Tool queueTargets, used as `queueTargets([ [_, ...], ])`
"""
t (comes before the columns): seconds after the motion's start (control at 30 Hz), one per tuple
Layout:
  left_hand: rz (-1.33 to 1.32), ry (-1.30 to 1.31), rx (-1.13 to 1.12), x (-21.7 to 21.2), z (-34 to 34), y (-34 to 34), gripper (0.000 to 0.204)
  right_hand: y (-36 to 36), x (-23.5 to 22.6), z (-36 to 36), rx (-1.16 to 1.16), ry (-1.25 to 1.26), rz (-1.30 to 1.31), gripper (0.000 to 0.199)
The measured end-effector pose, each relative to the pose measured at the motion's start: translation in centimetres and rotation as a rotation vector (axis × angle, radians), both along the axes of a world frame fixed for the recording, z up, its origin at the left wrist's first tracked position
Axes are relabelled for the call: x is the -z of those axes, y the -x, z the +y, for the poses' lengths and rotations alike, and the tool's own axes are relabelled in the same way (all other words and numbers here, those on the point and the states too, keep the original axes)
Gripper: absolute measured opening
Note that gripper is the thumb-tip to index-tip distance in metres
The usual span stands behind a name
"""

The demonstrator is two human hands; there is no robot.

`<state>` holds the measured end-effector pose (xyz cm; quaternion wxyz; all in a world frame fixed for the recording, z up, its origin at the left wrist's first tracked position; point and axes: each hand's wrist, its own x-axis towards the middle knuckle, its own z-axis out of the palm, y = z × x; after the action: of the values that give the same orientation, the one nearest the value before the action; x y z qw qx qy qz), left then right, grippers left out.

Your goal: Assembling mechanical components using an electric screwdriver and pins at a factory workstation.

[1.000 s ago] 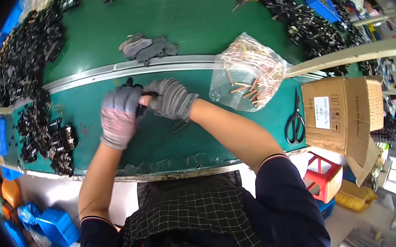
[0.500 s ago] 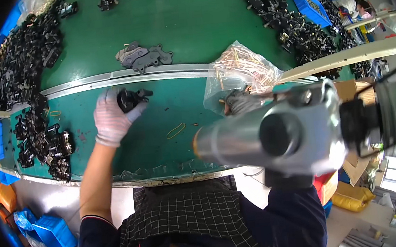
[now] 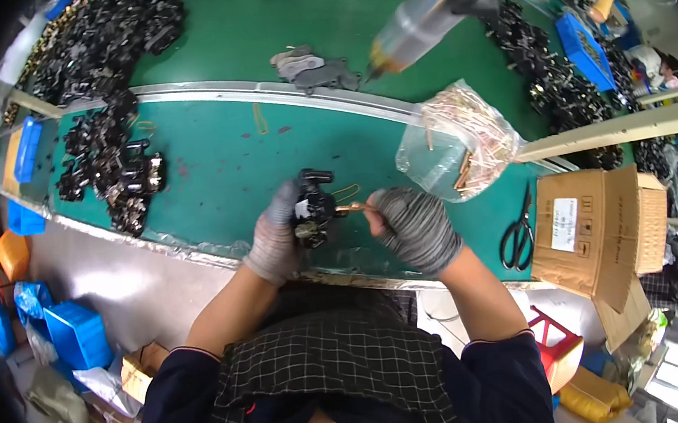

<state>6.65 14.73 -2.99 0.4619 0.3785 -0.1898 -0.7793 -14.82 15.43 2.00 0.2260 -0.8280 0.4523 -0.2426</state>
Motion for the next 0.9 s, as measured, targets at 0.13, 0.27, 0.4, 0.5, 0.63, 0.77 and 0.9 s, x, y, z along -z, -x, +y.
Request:
queueTargets([
  [0.13,-0.099,0.121,-0.005,-0.4,0.5,-0.3,0.061,-2.7,-1.7,0.3,-0.023,0.245,0.251,0.019],
  [0.27,-0.223,0.165,-0.076,-0.8,1.1,-0.6,0.058,-4.1,-2.1,0.3,-0.041,0.454,0.365,0.016],
  [0.4,-0.246,0.285,-0.048,-0.4,1.0,-0.9,0.063,-5.5,-1.6,-0.2,-0.129,0.259,0.256,0.016],
  [0.5,0.076,0.089,-0.016,0.0,0.2,-1.7,0.061,-5.8,-2.1,-0.9,-0.090,0.245,-0.105,0.014],
  [0.63,0.252,-0.016,-0.103,-1.1,-0.1,-2.5,0.061,-6.3,-3.1,0.9,-0.133,0.294,0.214,0.013],
  [0.77,0.073,0.120,-0.161,0.4,-0.6,-2.5,0.062,-7.5,-3.9,0.8,-0.168,0.378,0.408,0.014],
  [0.9,0.091,0.013,-0.135,-0.3,-0.2,-3.0,0.064,-8.6,-4.1,0.0,-0.145,0.442,0.444,0.015],
])
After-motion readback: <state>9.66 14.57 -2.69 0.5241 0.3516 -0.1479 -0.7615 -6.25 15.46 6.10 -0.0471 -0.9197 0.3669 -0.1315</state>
